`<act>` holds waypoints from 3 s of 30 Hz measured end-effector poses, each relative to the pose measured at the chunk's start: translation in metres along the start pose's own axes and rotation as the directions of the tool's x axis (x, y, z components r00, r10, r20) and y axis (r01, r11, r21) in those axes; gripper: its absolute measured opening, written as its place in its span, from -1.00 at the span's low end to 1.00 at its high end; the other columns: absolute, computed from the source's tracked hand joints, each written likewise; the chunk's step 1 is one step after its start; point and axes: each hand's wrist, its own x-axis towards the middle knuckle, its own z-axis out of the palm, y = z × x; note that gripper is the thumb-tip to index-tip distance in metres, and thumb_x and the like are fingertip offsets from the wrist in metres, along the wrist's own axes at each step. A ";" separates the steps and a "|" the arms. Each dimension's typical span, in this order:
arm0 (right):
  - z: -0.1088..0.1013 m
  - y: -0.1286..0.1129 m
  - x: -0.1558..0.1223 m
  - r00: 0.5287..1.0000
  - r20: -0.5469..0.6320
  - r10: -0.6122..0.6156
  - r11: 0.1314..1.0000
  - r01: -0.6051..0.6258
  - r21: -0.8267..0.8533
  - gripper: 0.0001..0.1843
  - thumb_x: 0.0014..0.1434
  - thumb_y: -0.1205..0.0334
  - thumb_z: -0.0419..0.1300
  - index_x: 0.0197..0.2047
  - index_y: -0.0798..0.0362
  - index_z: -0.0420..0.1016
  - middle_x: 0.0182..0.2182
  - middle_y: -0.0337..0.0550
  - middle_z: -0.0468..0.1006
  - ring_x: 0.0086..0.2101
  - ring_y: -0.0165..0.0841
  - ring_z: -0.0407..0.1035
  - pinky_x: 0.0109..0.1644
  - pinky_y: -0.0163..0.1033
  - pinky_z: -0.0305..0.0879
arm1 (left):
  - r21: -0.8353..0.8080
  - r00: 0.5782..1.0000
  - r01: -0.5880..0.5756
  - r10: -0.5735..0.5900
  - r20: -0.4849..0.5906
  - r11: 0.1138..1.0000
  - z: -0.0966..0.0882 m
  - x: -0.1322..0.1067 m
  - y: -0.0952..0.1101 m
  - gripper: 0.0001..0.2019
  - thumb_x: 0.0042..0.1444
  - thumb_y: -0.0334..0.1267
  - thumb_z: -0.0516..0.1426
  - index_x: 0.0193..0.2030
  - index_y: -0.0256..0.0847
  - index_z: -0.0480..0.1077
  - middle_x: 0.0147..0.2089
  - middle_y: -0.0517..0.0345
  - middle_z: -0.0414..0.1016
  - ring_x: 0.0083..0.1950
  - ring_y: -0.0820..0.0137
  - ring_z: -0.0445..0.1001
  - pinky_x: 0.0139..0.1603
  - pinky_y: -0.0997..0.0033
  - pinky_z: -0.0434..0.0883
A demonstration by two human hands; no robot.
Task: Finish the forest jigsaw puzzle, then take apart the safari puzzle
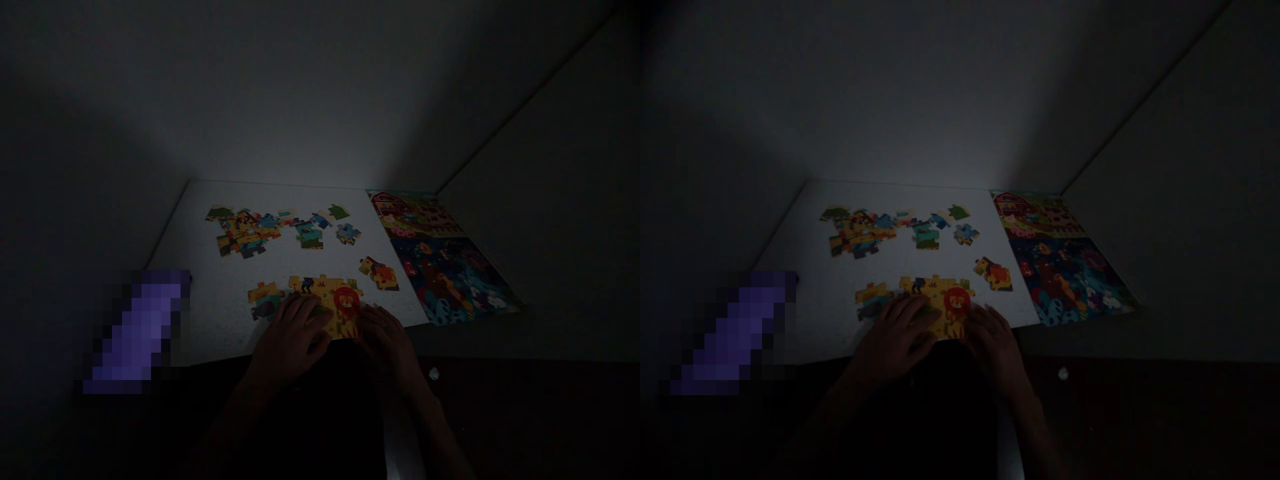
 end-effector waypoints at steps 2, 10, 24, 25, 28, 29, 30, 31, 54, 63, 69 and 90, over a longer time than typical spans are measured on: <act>-0.001 -0.001 0.001 1.000 -0.016 0.020 1.000 -0.019 0.015 -0.70 0.29 0.27 0.18 0.09 -0.07 0.45 0.08 0.00 0.57 0.13 -0.16 0.42 0.15 0.10 0.44 | -0.011 1.000 0.007 -0.007 -0.010 1.000 -0.001 0.000 0.001 -0.68 0.22 -0.20 0.14 0.10 -0.10 0.46 0.18 -0.03 0.43 0.23 0.13 0.36 0.33 -0.08 0.27; 0.003 0.000 0.007 0.980 -0.072 0.183 0.975 -0.172 0.141 -0.68 0.30 0.30 0.06 0.09 -0.08 0.44 -0.02 -0.02 0.60 -0.01 -0.19 0.52 0.02 -0.03 0.53 | 0.003 0.999 0.004 -0.004 -0.039 1.000 0.005 -0.004 -0.002 -0.61 0.21 -0.07 0.17 0.15 -0.11 0.44 0.23 -0.05 0.41 0.26 0.11 0.33 0.33 -0.09 0.25; 0.002 0.016 0.064 0.888 -0.284 0.362 0.922 -0.297 0.249 -0.80 0.30 0.15 0.14 -0.09 -0.02 0.54 -0.13 -0.06 0.65 -0.09 -0.17 0.53 -0.09 -0.08 0.50 | 0.048 1.000 0.000 0.000 0.005 0.999 0.005 -0.003 -0.003 -0.47 0.13 0.00 0.25 0.18 -0.19 0.36 0.19 -0.06 0.42 0.23 0.08 0.34 0.34 -0.06 0.21; 0.004 0.025 0.074 0.907 -0.252 0.337 0.931 -0.283 0.229 -0.78 0.29 0.15 0.14 -0.07 -0.02 0.55 -0.07 -0.05 0.64 -0.03 -0.15 0.51 -0.03 -0.05 0.49 | 0.056 1.000 -0.003 0.003 0.007 0.998 0.005 -0.004 -0.003 -0.48 0.14 0.00 0.25 0.17 -0.19 0.37 0.18 -0.06 0.43 0.22 0.08 0.35 0.34 -0.05 0.21; 0.014 0.047 0.107 0.938 -0.167 0.304 0.950 -0.285 0.129 -0.75 0.27 0.22 0.10 -0.09 -0.01 0.58 -0.05 -0.04 0.63 -0.04 -0.15 0.51 0.06 0.01 0.44 | 0.054 1.000 -0.014 0.014 -0.001 0.998 0.005 -0.004 -0.004 -0.51 0.16 0.03 0.23 0.15 -0.17 0.39 0.14 -0.05 0.46 0.17 0.10 0.38 0.28 -0.02 0.27; 0.019 0.052 0.116 0.945 -0.131 0.300 0.952 -0.288 0.105 -0.73 0.26 0.23 0.09 -0.08 0.00 0.59 -0.05 -0.03 0.63 -0.04 -0.14 0.51 0.07 0.02 0.43 | 0.044 1.000 -0.017 0.017 -0.009 0.999 0.004 -0.004 -0.005 -0.53 0.18 0.05 0.21 0.13 -0.17 0.40 0.13 -0.04 0.47 0.15 0.12 0.39 0.25 0.00 0.29; 0.024 0.055 0.123 0.951 -0.095 0.295 0.954 -0.287 0.090 -0.71 0.26 0.25 0.09 -0.06 0.00 0.59 -0.05 -0.04 0.63 -0.04 -0.15 0.51 0.08 0.02 0.43 | 0.031 1.000 -0.017 0.017 -0.018 0.999 0.003 -0.004 -0.005 -0.54 0.20 0.06 0.19 0.12 -0.18 0.41 0.11 -0.04 0.48 0.14 0.13 0.40 0.23 0.02 0.31; 0.028 0.057 0.127 0.955 -0.062 0.290 0.955 -0.285 0.083 -0.69 0.25 0.26 0.08 -0.03 0.01 0.59 -0.03 -0.04 0.63 -0.02 -0.15 0.50 0.10 0.01 0.41 | 0.018 0.999 -0.017 0.018 -0.031 1.000 0.003 -0.004 -0.005 -0.55 0.22 0.07 0.17 0.11 -0.18 0.42 0.10 -0.04 0.49 0.13 0.14 0.41 0.21 0.04 0.32; 0.029 0.014 0.091 0.999 0.032 0.022 0.984 -0.027 0.177 -0.75 0.25 0.28 0.16 -0.04 0.03 0.58 -0.06 0.00 0.61 -0.03 -0.19 0.46 0.07 -0.04 0.36 | -0.035 0.980 0.069 -0.074 -0.183 0.997 0.000 -0.006 -0.011 -0.68 0.39 -0.23 -0.04 0.15 -0.14 0.44 0.01 0.07 0.61 0.01 0.33 0.56 0.02 0.29 0.51; 0.027 0.012 0.090 0.995 0.093 0.031 0.982 -0.047 0.182 -0.79 0.22 0.27 0.24 -0.07 0.04 0.59 0.00 0.01 0.58 0.00 -0.15 0.43 0.09 0.01 0.33 | -0.206 0.965 0.218 -0.242 -0.098 0.954 -0.034 0.033 -0.022 -0.67 0.38 -0.18 -0.03 0.15 -0.09 0.44 0.12 0.09 0.56 0.13 0.35 0.51 0.18 0.28 0.46; 0.026 0.012 0.088 0.995 0.094 0.042 0.976 -0.061 0.211 -0.78 0.24 0.27 0.24 -0.04 0.03 0.58 0.01 -0.01 0.58 0.03 -0.18 0.43 0.12 0.00 0.33 | 0.146 0.965 0.263 -0.259 -0.046 0.954 -0.040 0.077 -0.070 -0.62 0.34 -0.30 -0.03 0.22 -0.12 0.42 0.23 -0.02 0.46 0.26 0.16 0.40 0.32 -0.01 0.31; 0.040 0.022 0.057 0.981 0.066 0.184 0.974 -0.191 0.125 -0.37 0.18 0.08 0.28 0.27 0.07 0.32 0.27 0.18 0.33 0.26 -0.02 0.22 0.29 0.18 0.23 | 0.101 0.996 0.087 -0.083 -0.042 0.991 0.010 0.013 -0.011 -0.58 0.32 -0.26 0.03 0.29 -0.19 0.30 0.34 -0.06 0.34 0.39 0.19 0.25 0.41 -0.08 0.22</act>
